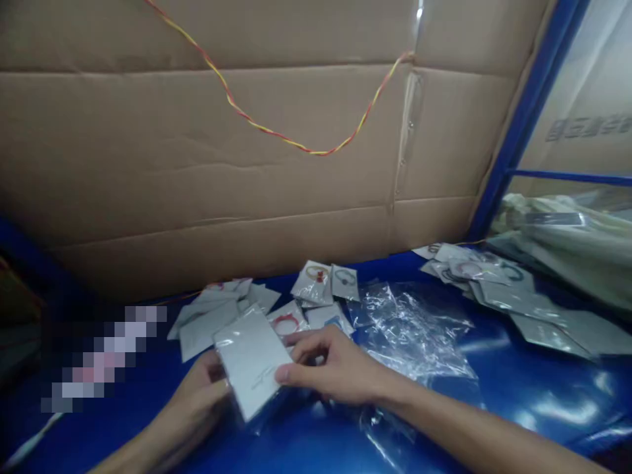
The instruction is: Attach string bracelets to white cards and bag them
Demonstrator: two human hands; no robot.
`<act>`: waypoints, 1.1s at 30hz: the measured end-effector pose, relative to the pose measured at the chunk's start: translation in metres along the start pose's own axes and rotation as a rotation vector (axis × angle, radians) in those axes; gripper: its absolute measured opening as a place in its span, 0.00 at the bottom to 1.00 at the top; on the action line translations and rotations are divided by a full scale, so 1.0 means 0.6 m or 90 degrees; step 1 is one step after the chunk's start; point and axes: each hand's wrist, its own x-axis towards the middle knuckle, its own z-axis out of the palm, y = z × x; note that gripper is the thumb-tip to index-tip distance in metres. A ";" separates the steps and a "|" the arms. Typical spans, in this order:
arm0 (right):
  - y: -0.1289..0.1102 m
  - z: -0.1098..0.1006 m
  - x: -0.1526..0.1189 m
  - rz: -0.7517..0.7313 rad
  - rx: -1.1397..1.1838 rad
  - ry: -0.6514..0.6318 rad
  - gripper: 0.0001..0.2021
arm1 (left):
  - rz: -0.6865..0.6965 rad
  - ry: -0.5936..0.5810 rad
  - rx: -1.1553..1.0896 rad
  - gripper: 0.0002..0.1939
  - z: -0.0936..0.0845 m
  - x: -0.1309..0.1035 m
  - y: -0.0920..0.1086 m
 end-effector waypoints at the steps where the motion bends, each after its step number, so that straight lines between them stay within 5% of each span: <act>1: 0.002 0.000 0.000 0.029 0.022 -0.018 0.23 | 0.002 0.006 -0.005 0.19 0.000 0.000 -0.001; 7: 0.012 -0.002 0.002 0.103 0.066 -0.048 0.27 | 0.006 -0.038 0.029 0.18 -0.011 0.008 -0.007; 14: 0.002 -0.004 0.004 0.084 -0.018 0.064 0.27 | 0.078 -0.170 0.014 0.32 -0.019 0.012 -0.005; 20: -0.002 -0.003 0.004 0.065 -0.023 0.080 0.25 | 0.041 -0.024 0.116 0.18 -0.022 0.017 -0.013; 33: 0.004 -0.019 0.016 0.073 0.153 0.087 0.23 | 0.027 0.034 0.093 0.24 -0.013 0.020 -0.006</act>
